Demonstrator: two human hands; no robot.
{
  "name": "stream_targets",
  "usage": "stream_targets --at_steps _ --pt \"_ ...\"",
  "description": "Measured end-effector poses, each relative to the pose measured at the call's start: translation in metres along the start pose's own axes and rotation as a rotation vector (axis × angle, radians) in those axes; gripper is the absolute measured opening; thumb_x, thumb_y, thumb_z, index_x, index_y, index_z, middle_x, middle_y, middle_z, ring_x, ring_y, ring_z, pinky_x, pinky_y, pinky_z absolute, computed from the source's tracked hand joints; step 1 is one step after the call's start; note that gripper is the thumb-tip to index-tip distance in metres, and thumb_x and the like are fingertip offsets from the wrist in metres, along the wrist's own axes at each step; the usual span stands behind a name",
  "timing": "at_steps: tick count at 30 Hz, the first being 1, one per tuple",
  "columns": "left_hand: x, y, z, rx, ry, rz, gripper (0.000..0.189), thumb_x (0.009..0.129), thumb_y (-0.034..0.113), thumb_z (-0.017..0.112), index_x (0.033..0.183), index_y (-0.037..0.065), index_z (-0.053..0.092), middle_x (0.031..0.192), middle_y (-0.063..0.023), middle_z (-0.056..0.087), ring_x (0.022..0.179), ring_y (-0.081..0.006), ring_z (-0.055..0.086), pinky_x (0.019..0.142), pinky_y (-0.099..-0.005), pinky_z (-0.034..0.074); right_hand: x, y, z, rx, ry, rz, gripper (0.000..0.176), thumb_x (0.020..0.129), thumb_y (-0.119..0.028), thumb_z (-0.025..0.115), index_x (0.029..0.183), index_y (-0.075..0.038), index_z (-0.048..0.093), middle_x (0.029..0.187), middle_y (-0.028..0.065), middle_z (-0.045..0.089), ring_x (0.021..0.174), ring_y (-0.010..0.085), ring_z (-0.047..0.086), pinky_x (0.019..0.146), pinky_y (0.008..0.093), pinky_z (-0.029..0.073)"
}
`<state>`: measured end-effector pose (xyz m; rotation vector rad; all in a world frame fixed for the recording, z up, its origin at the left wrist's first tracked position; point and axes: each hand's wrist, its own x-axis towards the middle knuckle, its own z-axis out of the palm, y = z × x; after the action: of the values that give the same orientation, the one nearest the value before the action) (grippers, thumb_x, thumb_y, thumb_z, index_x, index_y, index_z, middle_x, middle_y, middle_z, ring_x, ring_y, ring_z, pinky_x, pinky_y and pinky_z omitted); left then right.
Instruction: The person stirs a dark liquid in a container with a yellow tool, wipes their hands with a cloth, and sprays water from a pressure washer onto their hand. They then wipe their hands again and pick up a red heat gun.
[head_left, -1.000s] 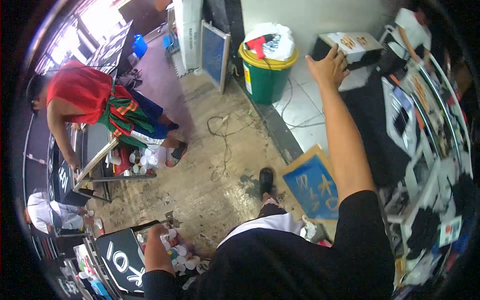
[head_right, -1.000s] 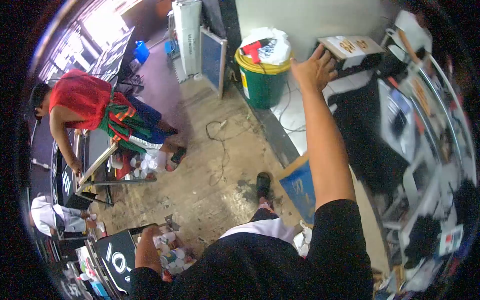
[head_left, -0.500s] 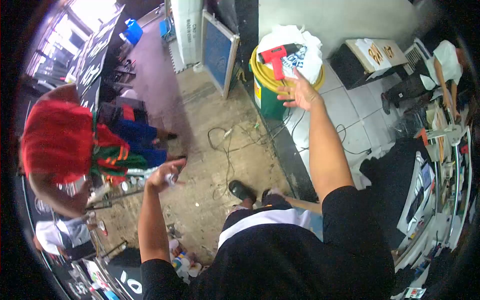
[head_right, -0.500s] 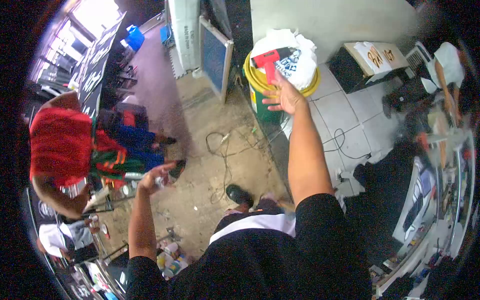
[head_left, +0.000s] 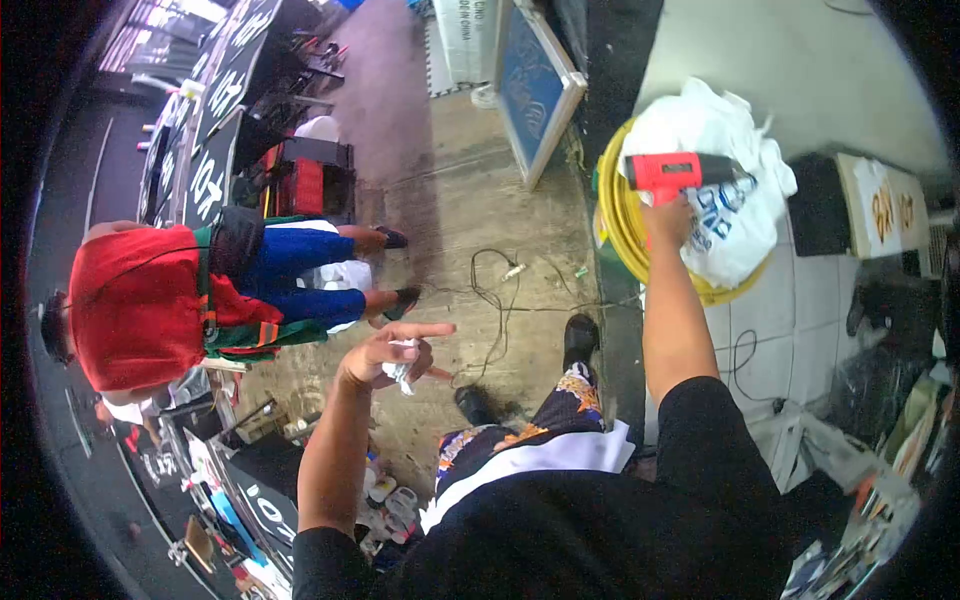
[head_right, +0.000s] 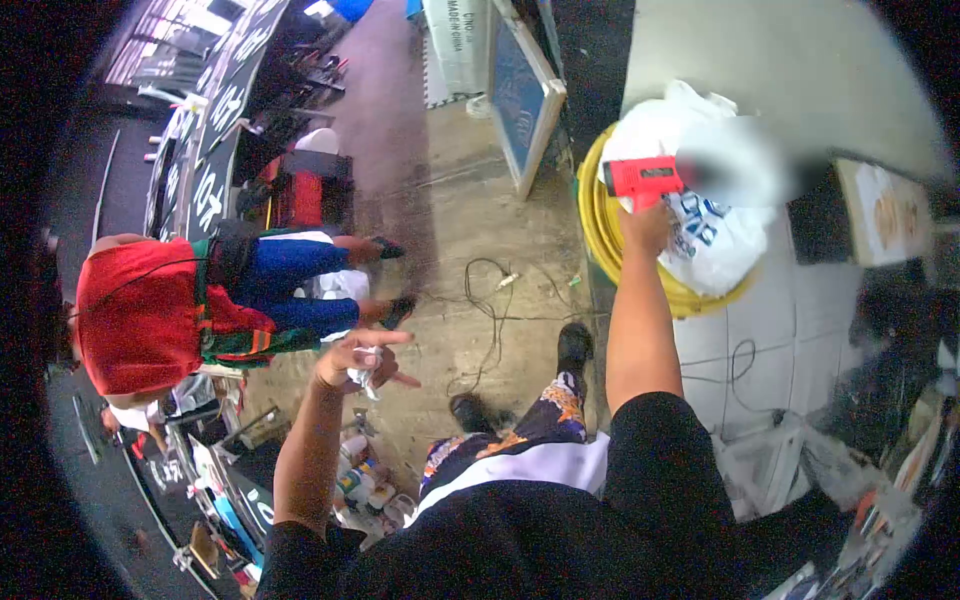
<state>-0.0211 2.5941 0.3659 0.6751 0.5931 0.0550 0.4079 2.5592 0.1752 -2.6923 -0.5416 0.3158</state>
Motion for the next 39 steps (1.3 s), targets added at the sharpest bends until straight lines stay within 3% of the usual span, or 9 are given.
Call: stream_targets --at_steps 4,11,23,27,29,33,35,36,39 --pt "0.033 0.017 -0.001 0.019 -0.021 -0.031 0.059 0.076 0.016 0.056 0.128 -0.006 0.040 0.056 -0.0021 0.047 0.052 -0.0117 0.049 0.089 -0.0484 0.043 0.009 -0.002 0.009 -0.080 -0.008 0.133 0.055 0.064 -0.032 0.071 0.103 0.001 0.050 0.107 0.0204 0.053 0.100 0.0327 0.053 0.084 0.0410 0.046" --pt "0.026 0.014 0.009 0.145 -0.088 -0.076 0.056 0.078 0.015 0.054 0.128 -0.005 0.040 0.056 -0.0014 0.047 0.051 -0.0121 0.049 0.091 -0.0489 0.041 -0.091 -0.002 -0.009 0.289 0.103 -0.229 0.056 0.063 -0.028 0.070 0.105 -0.001 0.044 0.101 0.0221 0.050 0.090 0.0409 0.053 0.075 0.0482 0.044" --pt "-0.170 -0.073 -0.001 0.375 -0.182 0.040 0.053 0.077 0.011 0.053 0.126 -0.005 0.043 0.057 0.0013 0.048 0.054 -0.0094 0.049 0.090 -0.0425 0.041 -0.363 0.021 -0.105 0.624 0.179 -0.846 0.043 0.060 -0.014 0.072 0.096 -0.003 0.051 0.083 0.0160 0.051 0.077 0.0383 0.051 0.066 0.0439 0.042" --pt "-0.252 -0.123 -0.025 0.325 -0.182 0.021 0.052 0.077 0.010 0.054 0.126 -0.004 0.044 0.060 0.0009 0.050 0.054 -0.0106 0.050 0.089 -0.0419 0.042 -0.441 0.053 -0.075 0.538 0.287 -0.703 0.039 0.064 -0.014 0.070 0.098 -0.003 0.054 0.085 0.0144 0.056 0.077 0.0330 0.056 0.067 0.0402 0.045" --pt "-0.285 -0.143 -0.024 0.341 -0.176 0.015 0.052 0.077 0.011 0.054 0.125 -0.004 0.044 0.061 0.0007 0.050 0.055 -0.0110 0.051 0.089 -0.0413 0.042 -0.481 0.068 -0.062 0.843 -0.031 -0.302 0.035 0.071 -0.014 0.066 0.104 -0.008 0.056 0.095 0.0113 0.061 0.085 0.0255 0.058 0.075 0.0360 0.046" --pt "-0.326 -0.173 -0.024 0.457 -0.181 0.029 0.050 0.076 0.011 0.052 0.124 -0.003 0.046 0.066 -0.0001 0.052 0.059 -0.0110 0.052 0.078 -0.0319 0.046 -0.578 0.068 -0.128 0.713 -0.096 -0.104 0.036 0.073 -0.018 0.066 0.106 -0.008 0.056 0.096 0.0096 0.062 0.085 0.0229 0.059 0.075 0.0343 0.046" --pt "-0.351 -0.187 -0.020 0.527 -0.094 0.124 0.049 0.076 0.012 0.051 0.123 -0.003 0.047 0.064 0.0006 0.050 0.059 -0.0119 0.053 0.082 -0.0343 0.049 -0.600 0.081 -0.117 0.757 0.045 -0.243 0.033 0.074 -0.022 0.065 0.104 -0.007 0.059 0.097 0.0122 0.062 0.089 0.0252 0.059 0.078 0.0355 0.045" --pt "-0.369 -0.192 -0.015 0.487 -0.122 0.113 0.048 0.076 0.012 0.051 0.122 -0.002 0.048 0.068 0.0010 0.051 0.063 -0.0113 0.054 0.080 -0.0305 0.049 -0.618 0.085 -0.121 0.621 -0.036 -0.242 0.036 0.079 -0.025 0.061 0.106 -0.003 0.057 0.110 0.0183 0.058 0.105 0.0262 0.054 0.085 0.0359 0.042" --pt "-0.417 -0.230 -0.018 0.512 -0.023 0.161 0.046 0.077 0.009 0.052 0.122 0.002 0.050 0.074 0.0010 0.052 0.070 -0.0101 0.054 0.076 -0.0289 0.049 -0.618 0.110 -0.090 0.424 -0.055 -0.461 0.048 0.077 -0.041 0.062 0.102 0.000 0.059 0.105 0.0194 0.061 0.098 0.0316 0.057 0.085 0.0375 0.042"
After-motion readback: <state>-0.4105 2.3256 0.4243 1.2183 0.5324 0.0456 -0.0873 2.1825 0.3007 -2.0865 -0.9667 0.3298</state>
